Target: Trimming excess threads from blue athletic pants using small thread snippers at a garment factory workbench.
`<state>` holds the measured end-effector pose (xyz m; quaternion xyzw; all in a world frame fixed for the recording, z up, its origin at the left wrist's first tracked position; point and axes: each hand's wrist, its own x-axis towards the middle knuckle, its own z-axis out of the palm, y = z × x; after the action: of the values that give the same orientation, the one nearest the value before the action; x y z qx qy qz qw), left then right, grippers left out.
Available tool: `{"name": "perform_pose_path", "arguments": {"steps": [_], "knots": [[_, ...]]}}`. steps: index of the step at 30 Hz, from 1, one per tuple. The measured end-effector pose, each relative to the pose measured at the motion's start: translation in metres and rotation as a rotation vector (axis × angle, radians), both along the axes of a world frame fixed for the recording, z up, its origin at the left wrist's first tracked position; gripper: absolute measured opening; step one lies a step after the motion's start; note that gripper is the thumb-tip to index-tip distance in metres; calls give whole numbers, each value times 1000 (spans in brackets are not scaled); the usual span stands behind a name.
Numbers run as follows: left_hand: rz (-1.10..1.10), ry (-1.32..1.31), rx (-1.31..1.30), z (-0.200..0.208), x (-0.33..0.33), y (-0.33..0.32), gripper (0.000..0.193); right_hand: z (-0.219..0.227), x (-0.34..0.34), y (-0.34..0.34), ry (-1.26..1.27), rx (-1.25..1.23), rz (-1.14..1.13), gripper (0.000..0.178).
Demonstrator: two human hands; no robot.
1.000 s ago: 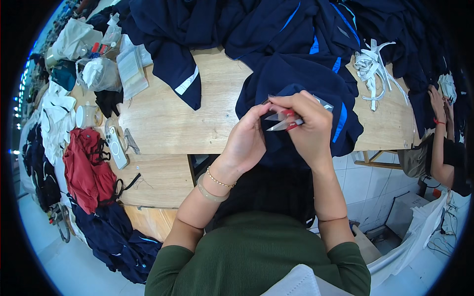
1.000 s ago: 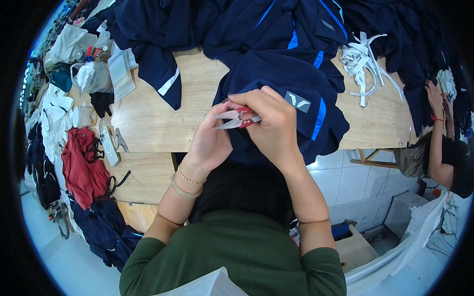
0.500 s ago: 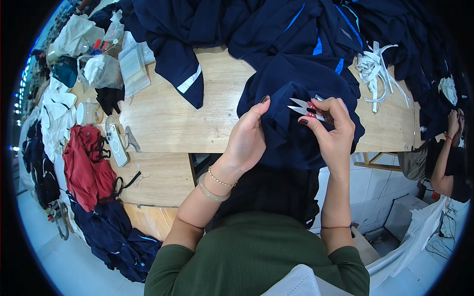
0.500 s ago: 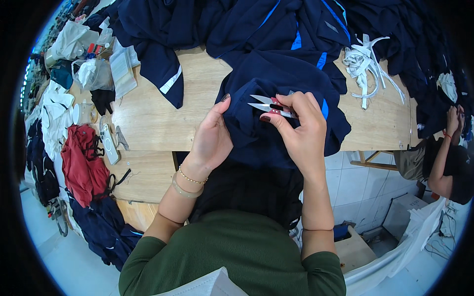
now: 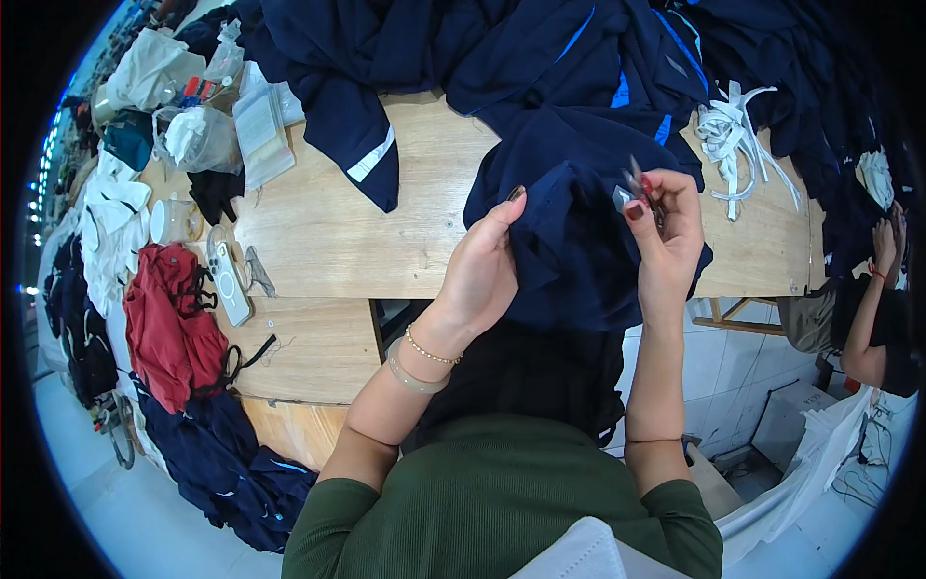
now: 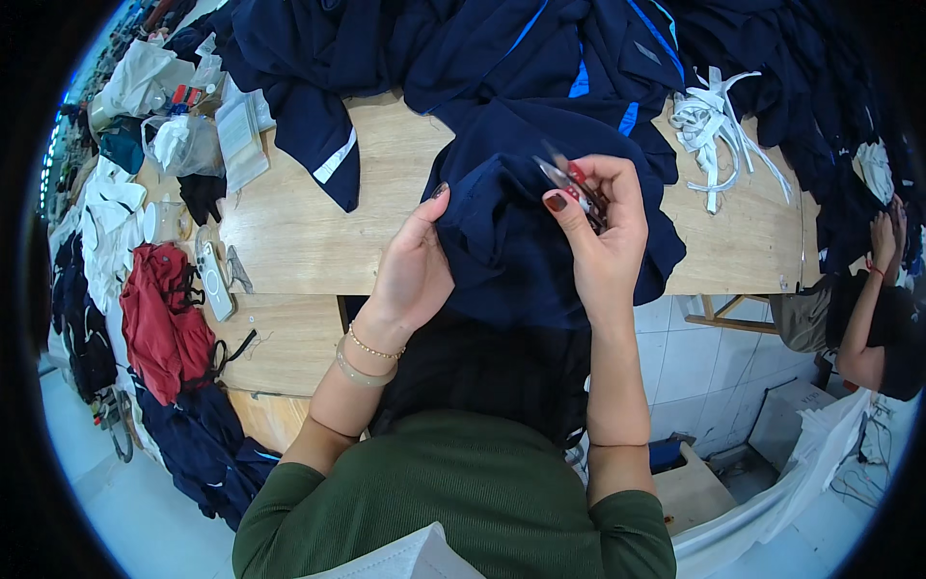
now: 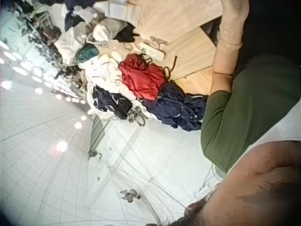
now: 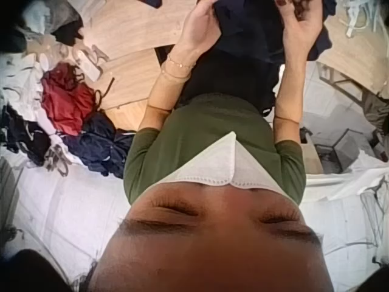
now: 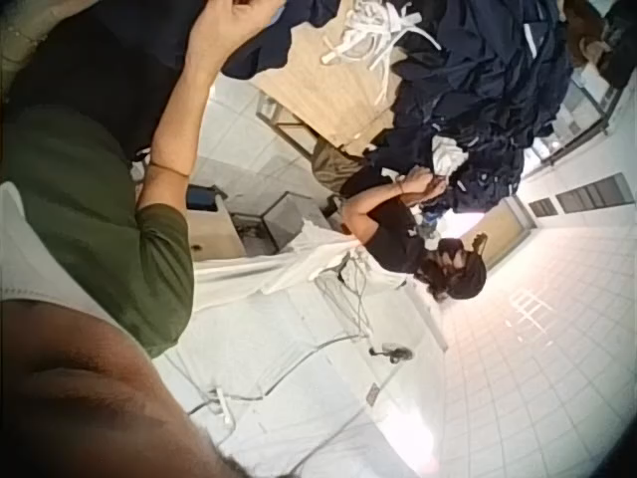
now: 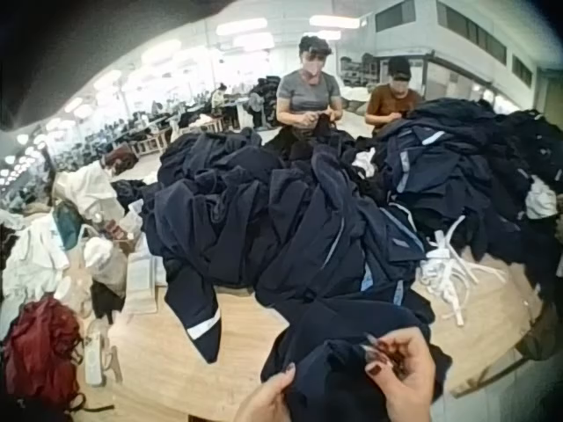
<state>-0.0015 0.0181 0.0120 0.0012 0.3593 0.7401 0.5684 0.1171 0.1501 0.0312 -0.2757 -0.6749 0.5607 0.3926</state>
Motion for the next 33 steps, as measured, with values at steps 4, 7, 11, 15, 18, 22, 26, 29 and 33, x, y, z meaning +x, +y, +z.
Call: {"name": "perform_pose_path", "arguments": {"steps": [4, 7, 11, 15, 18, 22, 26, 29, 33], "knots": [[2, -96, -8, 1, 1, -1, 43, 17, -10, -16, -165, 192, 296, 55], [51, -8, -154, 8, 4, 0, 45, -6, -23, -15, -159, 453, 386, 33], [-17, -96, -2, 3, -2, -1, 46, 6, -26, -8, 90, -64, -1, 12], [-14, -100, 10, -1, -4, -3, 47, 3, -24, 13, -54, 38, -224, 23], [-8, -97, 22, 0, -3, -2, 45, -1, -7, 12, -119, 101, 76, 23], [-17, 6, 14, 5, -1, -3, 44, 11, -1, 5, -315, 480, 168, 22], [-13, 63, 12, 1, 1, -2, 44, 11, -3, 4, -312, 552, 190, 20], [-19, 75, 8, 5, 2, -2, 44, 2, -7, 3, -284, 586, 183, 17], [-19, 56, 8, 8, 0, -1, 45, -2, -7, 8, -49, 52, 112, 21]]}}
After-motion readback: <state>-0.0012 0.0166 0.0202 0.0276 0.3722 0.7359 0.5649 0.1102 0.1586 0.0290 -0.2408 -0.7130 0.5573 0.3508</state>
